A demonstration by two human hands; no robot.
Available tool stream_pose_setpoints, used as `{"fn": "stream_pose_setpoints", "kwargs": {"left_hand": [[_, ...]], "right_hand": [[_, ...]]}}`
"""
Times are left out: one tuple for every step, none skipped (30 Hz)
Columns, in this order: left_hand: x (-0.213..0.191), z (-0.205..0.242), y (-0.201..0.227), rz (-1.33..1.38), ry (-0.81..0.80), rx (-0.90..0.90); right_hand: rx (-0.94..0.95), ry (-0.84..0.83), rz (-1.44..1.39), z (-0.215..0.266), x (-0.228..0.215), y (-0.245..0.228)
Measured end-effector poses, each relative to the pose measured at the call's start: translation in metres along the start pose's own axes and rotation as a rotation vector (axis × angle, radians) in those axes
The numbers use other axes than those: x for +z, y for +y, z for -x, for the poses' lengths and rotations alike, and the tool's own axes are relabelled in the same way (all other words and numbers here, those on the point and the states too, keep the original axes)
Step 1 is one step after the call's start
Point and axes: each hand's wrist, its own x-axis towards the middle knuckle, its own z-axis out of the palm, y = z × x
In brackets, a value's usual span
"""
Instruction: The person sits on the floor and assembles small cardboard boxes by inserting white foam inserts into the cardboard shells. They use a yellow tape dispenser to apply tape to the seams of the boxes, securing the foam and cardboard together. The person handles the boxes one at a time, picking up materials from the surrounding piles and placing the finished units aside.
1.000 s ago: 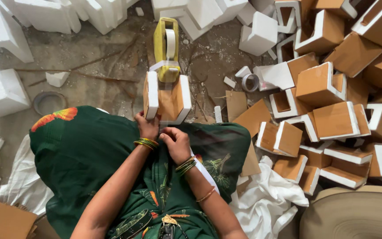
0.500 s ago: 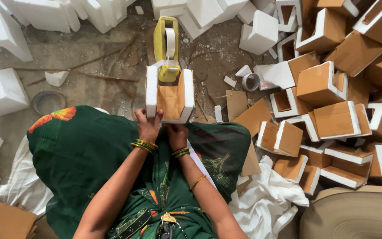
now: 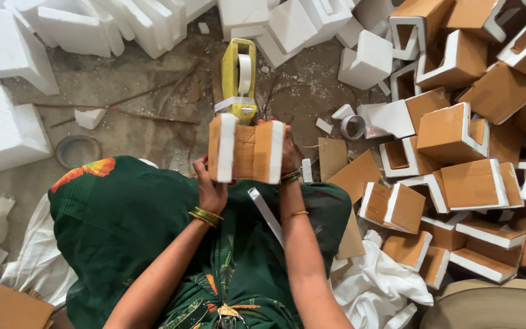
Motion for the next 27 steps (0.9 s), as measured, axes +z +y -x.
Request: {"fn": "stream_pose_setpoints", "kwargs": {"left_hand": [[0.002,0.000,0.005,0.010,0.015,-0.007],[0.004,0.005,0.008,0.020,0.026,-0.018],[0.007,0.009,0.011,0.030,0.037,-0.029],[0.008,0.013,0.013,-0.088,0.057,0.028],[0.008,0.024,0.014,-0.207,0.077,0.086],[0.006,0.032,0.014,-0.327,0.099,0.146],[0.005,0.039,0.014,-0.269,0.108,0.100],[0.003,0.050,0.013,-0.214,0.117,0.046],[0.001,0.055,0.011,-0.158,0.126,-0.008],[-0.002,0.057,0.010,-0.192,0.110,-0.004],[-0.006,0.061,0.009,-0.226,0.094,0.000],[-0.009,0.062,0.008,-0.262,0.076,0.005],[-0.009,0.062,0.006,-0.206,0.079,-0.045],[-0.008,0.060,0.004,-0.149,0.086,-0.089],[-0.007,0.059,0.003,-0.091,0.092,-0.132],[-0.008,0.059,0.001,-0.162,0.082,-0.062],[-0.010,0.060,0.000,-0.233,0.072,0.009],[-0.010,0.062,-0.004,-0.302,0.062,0.071],[-0.014,0.058,-0.011,-0.291,0.067,0.007],[-0.020,0.060,-0.018,-0.279,0.072,-0.064],[-0.025,0.062,-0.027,-0.266,0.076,-0.135],[-0.026,0.062,-0.034,-0.177,0.084,-0.149],[-0.023,0.064,-0.039,-0.088,0.091,-0.162],[-0.020,0.053,-0.041,0.008,0.101,-0.159],[-0.022,0.040,-0.036,-0.092,0.081,-0.116],[-0.022,0.045,-0.027,-0.189,0.062,-0.103],[-0.022,0.048,-0.014,-0.286,0.042,-0.091]], "right_hand": [[0.015,-0.036,-0.031,0.001,0.009,-0.014],[0.009,-0.081,0.010,0.007,0.016,-0.022],[0.002,-0.127,0.052,0.014,0.021,-0.028],[-0.007,-0.177,0.096,0.018,0.025,-0.034],[-0.004,-0.142,0.105,0.030,0.028,-0.039],[-0.001,-0.111,0.111,0.045,0.031,-0.043],[0.003,-0.080,0.117,0.055,0.034,-0.045],[0.047,-0.107,0.070,0.060,0.036,-0.046],[0.091,-0.134,0.022,0.062,0.038,-0.046],[0.136,-0.159,-0.023,0.064,0.037,-0.047],[0.193,-0.129,0.054,0.058,0.036,-0.050],[0.248,-0.097,0.129,0.044,0.036,-0.054],[0.303,-0.065,0.204,0.029,0.036,-0.057],[0.373,-0.116,0.232,0.012,0.037,-0.060],[0.444,-0.167,0.260,-0.005,0.040,-0.061],[0.512,-0.220,0.288,-0.021,0.042,-0.062],[0.542,-0.268,0.441,-0.035,0.046,-0.058],[0.577,-0.313,0.595,-0.047,0.050,-0.048],[0.610,-0.357,0.749,-0.055,0.051,-0.037],[0.624,-0.339,0.747,-0.052,0.046,-0.023],[0.637,-0.320,0.745,-0.044,0.039,-0.007],[0.641,-0.306,0.739,-0.039,0.037,0.010],[0.645,-0.291,0.733,-0.036,0.037,0.022],[0.636,-0.285,0.735,-0.047,0.040,0.025],[0.270,-0.498,0.915,-0.059,0.043,0.019],[-0.084,-0.693,1.066,-0.052,0.038,0.006],[-0.454,-0.882,1.190,-0.044,0.037,-0.009]]}}
